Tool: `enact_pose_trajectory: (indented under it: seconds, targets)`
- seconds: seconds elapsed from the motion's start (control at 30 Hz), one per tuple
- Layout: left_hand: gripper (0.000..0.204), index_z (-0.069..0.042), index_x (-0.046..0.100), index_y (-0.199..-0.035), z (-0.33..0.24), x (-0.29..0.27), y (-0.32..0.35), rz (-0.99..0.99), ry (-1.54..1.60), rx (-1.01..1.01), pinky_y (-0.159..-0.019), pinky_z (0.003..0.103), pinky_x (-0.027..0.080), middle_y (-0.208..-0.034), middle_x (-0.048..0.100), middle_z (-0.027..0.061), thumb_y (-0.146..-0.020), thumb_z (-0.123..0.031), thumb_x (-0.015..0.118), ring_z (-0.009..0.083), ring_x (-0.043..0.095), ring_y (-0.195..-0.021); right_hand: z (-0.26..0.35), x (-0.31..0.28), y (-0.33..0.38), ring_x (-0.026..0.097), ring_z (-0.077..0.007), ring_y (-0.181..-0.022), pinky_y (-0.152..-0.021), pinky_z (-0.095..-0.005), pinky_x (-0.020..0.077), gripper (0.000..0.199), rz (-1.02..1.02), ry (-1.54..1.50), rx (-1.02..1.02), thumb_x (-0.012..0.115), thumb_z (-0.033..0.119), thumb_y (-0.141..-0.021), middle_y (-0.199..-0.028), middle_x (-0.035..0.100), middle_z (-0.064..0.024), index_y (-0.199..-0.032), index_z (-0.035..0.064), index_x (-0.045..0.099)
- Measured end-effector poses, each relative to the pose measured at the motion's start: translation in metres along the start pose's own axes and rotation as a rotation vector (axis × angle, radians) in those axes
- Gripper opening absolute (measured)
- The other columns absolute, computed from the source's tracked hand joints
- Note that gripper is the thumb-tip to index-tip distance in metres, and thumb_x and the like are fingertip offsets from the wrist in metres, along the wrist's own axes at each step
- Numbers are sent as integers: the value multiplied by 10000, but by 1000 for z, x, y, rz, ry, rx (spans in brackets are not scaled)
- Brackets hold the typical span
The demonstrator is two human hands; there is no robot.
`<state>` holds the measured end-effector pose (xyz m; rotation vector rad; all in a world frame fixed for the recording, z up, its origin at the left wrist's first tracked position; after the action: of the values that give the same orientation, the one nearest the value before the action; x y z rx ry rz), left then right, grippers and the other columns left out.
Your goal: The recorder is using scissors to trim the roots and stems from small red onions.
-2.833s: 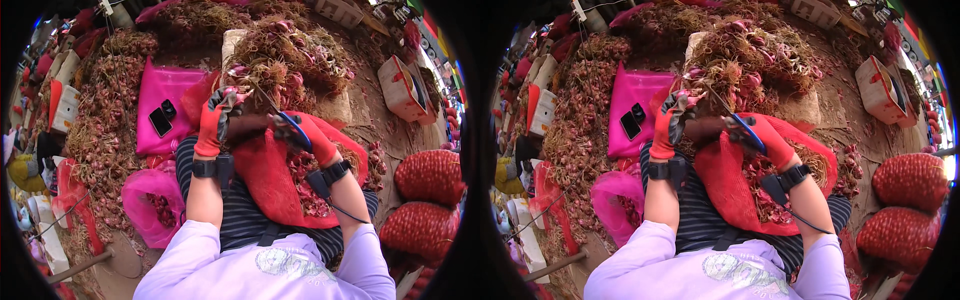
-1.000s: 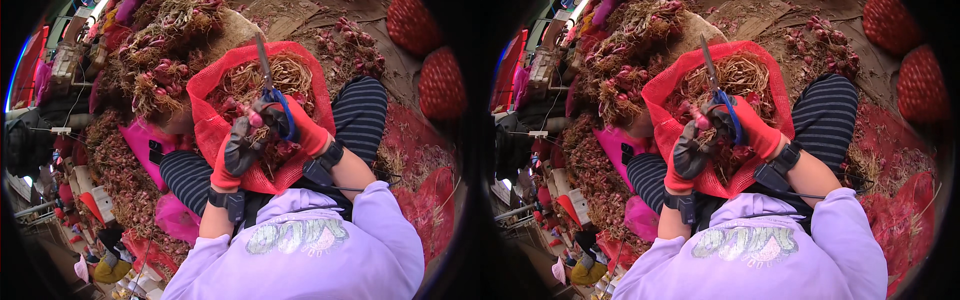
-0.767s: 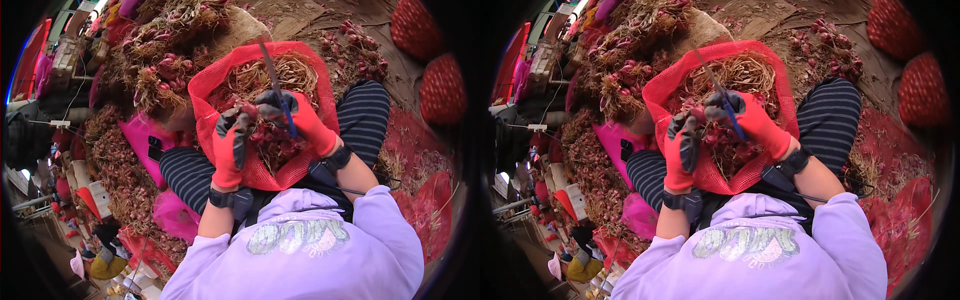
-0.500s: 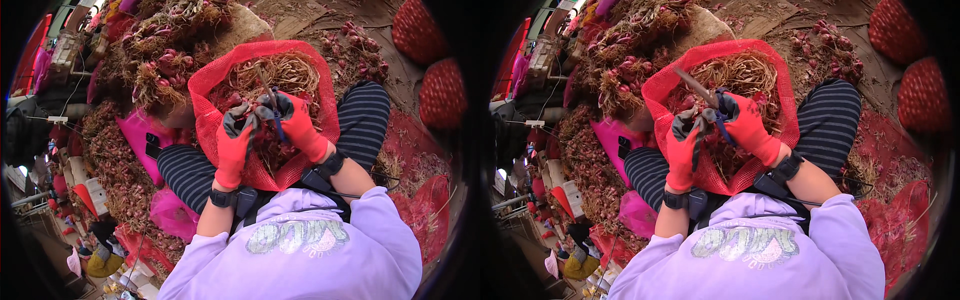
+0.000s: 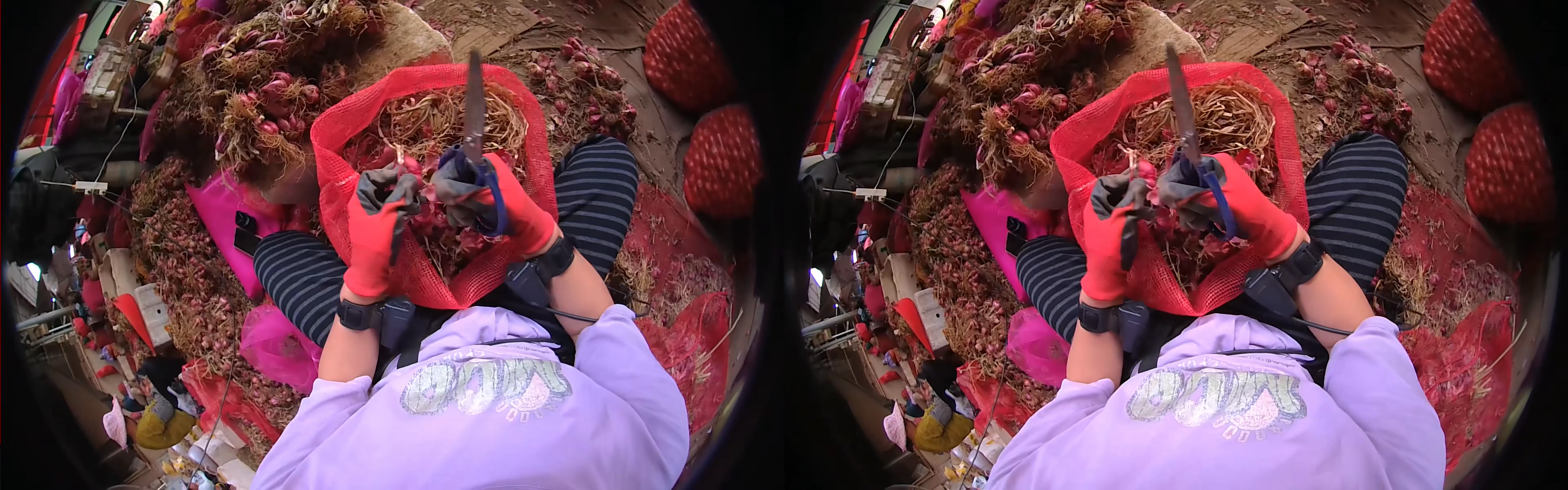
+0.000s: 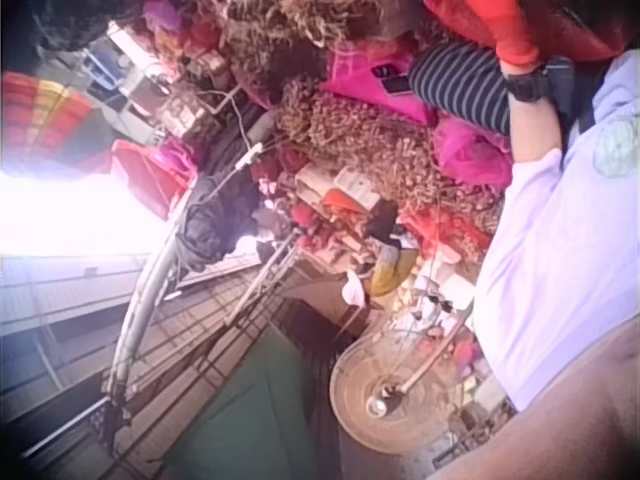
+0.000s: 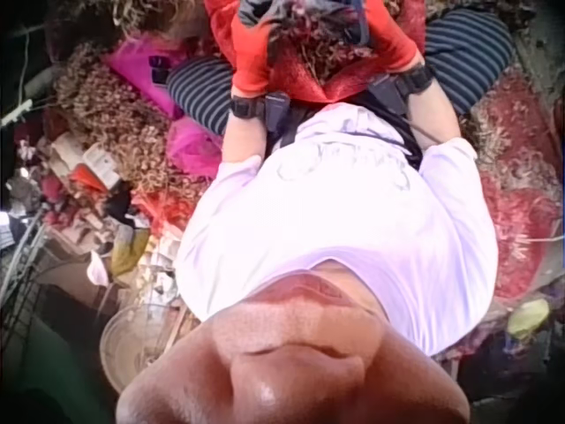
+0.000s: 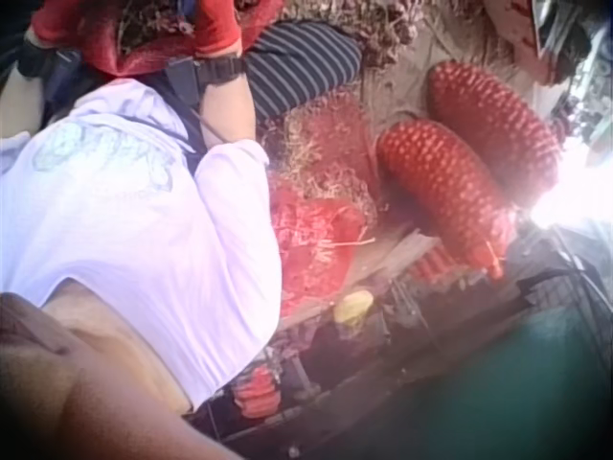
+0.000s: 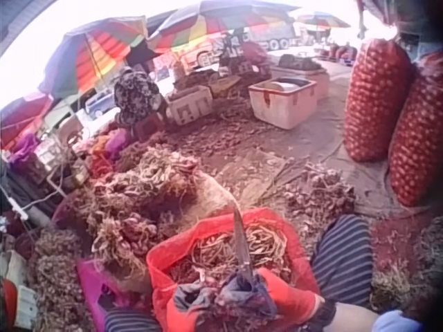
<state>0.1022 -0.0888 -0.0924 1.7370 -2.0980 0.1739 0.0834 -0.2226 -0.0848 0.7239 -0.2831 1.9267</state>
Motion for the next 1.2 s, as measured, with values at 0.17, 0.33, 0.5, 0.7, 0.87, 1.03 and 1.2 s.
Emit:
enact_pose_trajectory:
  seconds: [0.17,0.33,0.5,0.7,0.87,1.03,1.2]
  targets:
    - [280,-49,479,-1134,-11,13,1,56,194,-128,-766,263,496,-1016,566,66,-865,-9,543,154,583,-888,20,-28,-4,571,-97,-646,-583,-232,461,200,-235,363,-173,654,141,-791,-813,642,-57,-894,-24,607]
    - [470,-30,442,-1225,-33,16,7,-52,-327,300,-829,245,464,-1141,502,57,-794,46,612,111,505,-1007,15,-20,-9,622,-119,-832,-777,-249,497,176,-304,168,-237,603,70,-817,-862,661,-71,-966,-21,622]
    - [500,11,434,-1232,-25,33,14,54,-523,228,-882,257,435,-1179,498,74,-774,26,633,148,509,-1058,-1,-12,-13,603,-93,-768,-674,-226,485,176,-185,180,-119,602,98,-808,-826,659,-53,-940,-14,633]
    - [313,-5,489,-1132,-18,16,13,-6,-147,194,-868,277,453,-1118,532,85,-831,58,546,164,535,-1043,-13,-26,-8,505,-49,-554,-482,-216,404,178,-238,239,-97,627,154,-804,-662,581,0,-925,25,640]
    - [173,-61,498,-1084,-16,12,7,57,319,-60,-734,260,462,-981,557,56,-911,-49,493,188,560,-898,-20,-36,-5,498,-51,-513,-412,-201,369,234,-359,67,6,641,182,-819,-664,579,0,-1005,41,629]
    - [122,-94,510,-1037,-5,12,10,55,441,-187,-681,254,443,-952,557,51,-939,-165,488,155,541,-783,-3,-26,-7,571,-68,-650,-545,-210,461,266,-271,56,-115,636,143,-815,-752,631,-26,-1048,19,612]
    - [221,-53,519,-1049,7,10,14,76,-9,-266,-675,260,481,-1019,565,49,-942,-244,488,122,556,-783,18,-10,-11,553,-58,-677,-601,-209,444,190,-233,176,-293,624,107,-814,-785,608,-12,-956,-15,596]
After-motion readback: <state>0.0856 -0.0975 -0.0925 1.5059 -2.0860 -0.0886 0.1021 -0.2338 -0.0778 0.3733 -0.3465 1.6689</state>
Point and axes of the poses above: each hand's wrist, its own y-axis away from the middle knuckle, its own x-axis out of the palm, z = x × y, the point moved 9 cm from there along -y, towards the middle knuckle
